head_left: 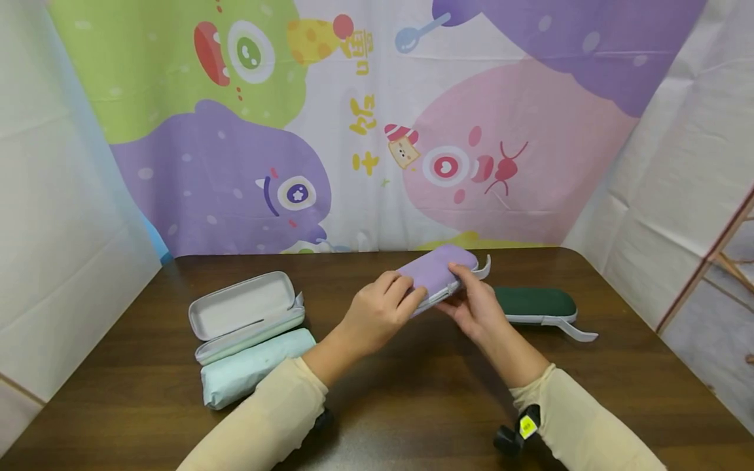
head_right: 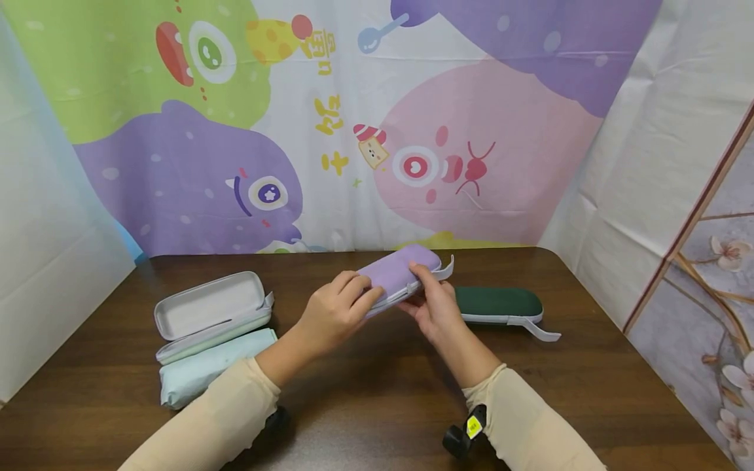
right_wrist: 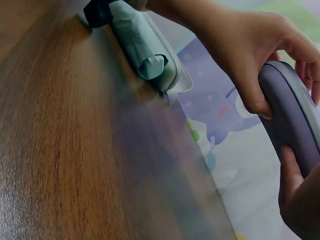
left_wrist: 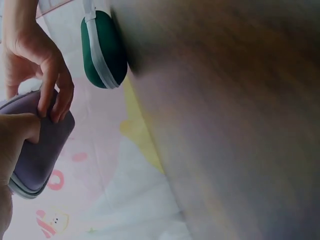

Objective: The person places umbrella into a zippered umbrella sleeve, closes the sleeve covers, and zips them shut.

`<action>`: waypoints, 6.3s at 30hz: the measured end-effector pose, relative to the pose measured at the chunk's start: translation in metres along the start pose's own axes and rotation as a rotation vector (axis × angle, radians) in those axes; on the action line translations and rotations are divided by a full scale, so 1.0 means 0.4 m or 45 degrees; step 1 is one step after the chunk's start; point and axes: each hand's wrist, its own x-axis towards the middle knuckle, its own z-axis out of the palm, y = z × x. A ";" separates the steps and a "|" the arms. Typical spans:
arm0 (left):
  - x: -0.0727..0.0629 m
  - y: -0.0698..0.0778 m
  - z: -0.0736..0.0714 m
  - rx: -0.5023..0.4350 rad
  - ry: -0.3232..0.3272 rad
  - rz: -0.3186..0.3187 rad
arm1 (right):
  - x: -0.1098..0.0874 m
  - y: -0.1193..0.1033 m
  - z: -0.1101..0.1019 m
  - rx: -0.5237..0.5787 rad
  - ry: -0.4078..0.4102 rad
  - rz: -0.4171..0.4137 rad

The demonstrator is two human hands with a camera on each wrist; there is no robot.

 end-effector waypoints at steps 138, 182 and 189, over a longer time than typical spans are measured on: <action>-0.064 -0.051 0.023 -2.588 0.115 -1.928 | -0.073 -0.070 0.017 -1.593 -0.454 -1.327; -0.063 -0.052 0.050 -2.218 0.364 -2.285 | -0.094 -0.052 0.000 -1.556 -0.475 -1.340; -0.060 -0.052 0.056 -2.129 0.406 -2.299 | -0.099 -0.045 0.001 -1.552 -0.480 -1.359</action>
